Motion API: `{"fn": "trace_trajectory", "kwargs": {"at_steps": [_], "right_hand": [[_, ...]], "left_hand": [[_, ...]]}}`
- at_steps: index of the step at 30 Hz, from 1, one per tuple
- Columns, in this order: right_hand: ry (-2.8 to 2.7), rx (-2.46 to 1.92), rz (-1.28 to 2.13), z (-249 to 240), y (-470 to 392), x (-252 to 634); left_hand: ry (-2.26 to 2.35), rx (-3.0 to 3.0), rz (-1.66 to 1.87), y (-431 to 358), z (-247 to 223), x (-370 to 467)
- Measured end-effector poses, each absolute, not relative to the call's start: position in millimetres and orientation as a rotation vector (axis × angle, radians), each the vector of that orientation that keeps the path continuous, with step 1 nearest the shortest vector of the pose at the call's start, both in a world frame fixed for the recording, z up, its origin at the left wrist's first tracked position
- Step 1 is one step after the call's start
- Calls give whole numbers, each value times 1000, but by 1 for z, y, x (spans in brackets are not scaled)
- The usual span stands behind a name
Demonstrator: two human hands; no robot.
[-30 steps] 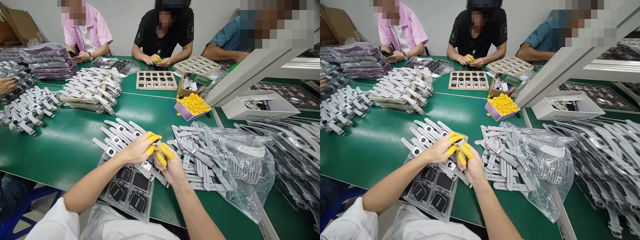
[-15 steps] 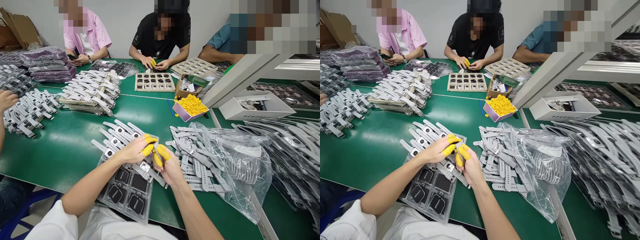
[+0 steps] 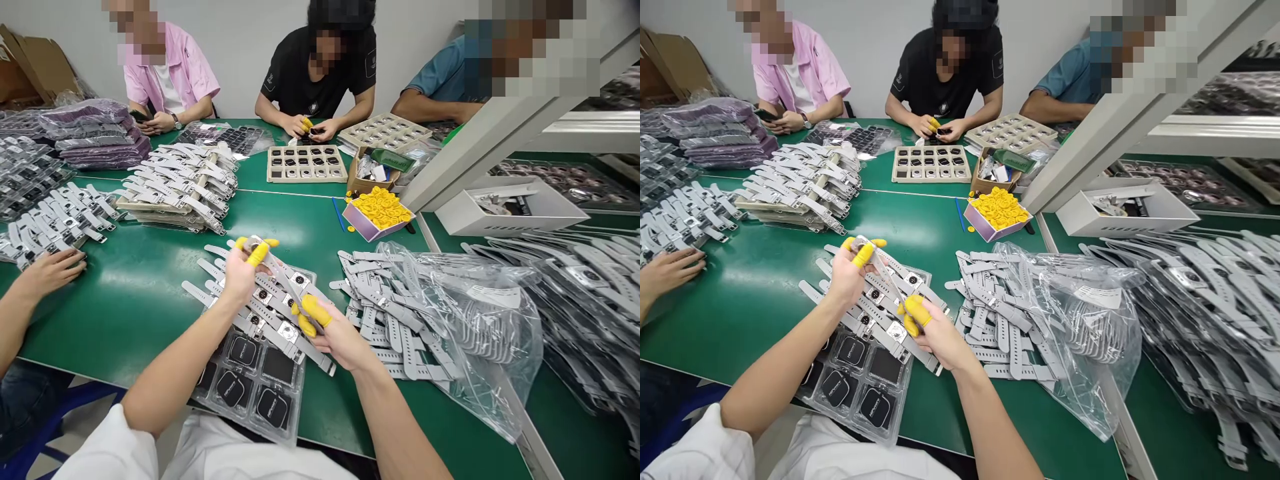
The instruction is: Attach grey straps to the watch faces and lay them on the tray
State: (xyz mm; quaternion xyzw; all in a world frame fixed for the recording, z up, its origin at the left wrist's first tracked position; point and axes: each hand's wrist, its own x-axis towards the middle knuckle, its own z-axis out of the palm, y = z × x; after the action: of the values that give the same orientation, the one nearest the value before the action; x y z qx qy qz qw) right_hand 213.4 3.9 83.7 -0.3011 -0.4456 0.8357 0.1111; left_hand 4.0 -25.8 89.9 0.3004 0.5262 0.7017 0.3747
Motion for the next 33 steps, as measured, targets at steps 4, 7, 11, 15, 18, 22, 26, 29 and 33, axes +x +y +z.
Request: {"fn": "trace_trajectory", "kwargs": {"at_steps": [4, 7, 11, 15, 18, 22, 26, 29, 33], "right_hand": [[-1271, -865, 2220, 87, 9, 217], [-1214, -791, 2072, 85, 6, 214], [-1240, -719, 2148, 80, -2, 208], [-1240, -734, 2250, 77, -1, 207], [-1171, -758, 2258, 77, 1, 207], [-1085, -754, 2231, 77, 1, 205], [-1013, -713, 2264, 76, 0, 203], [-943, -670, 2292, 76, 0, 203], [-882, -653, 2288, 76, 0, 203]], "left_hand": [[1414, 657, 1742, -25, 91, 3], [1391, 949, 1445, -30, 85, 21], [1361, 1639, 1211, -38, 73, 36], [1321, 1941, 1118, -41, 68, 31], [1328, 1973, 1119, -41, 70, 28], [1337, 1996, 1138, -41, 72, 30], [1361, 1988, 1122, -42, 72, 32], [1391, 2007, 1083, -44, 76, 33], [1375, 2043, 986, -48, 88, 33]]}}
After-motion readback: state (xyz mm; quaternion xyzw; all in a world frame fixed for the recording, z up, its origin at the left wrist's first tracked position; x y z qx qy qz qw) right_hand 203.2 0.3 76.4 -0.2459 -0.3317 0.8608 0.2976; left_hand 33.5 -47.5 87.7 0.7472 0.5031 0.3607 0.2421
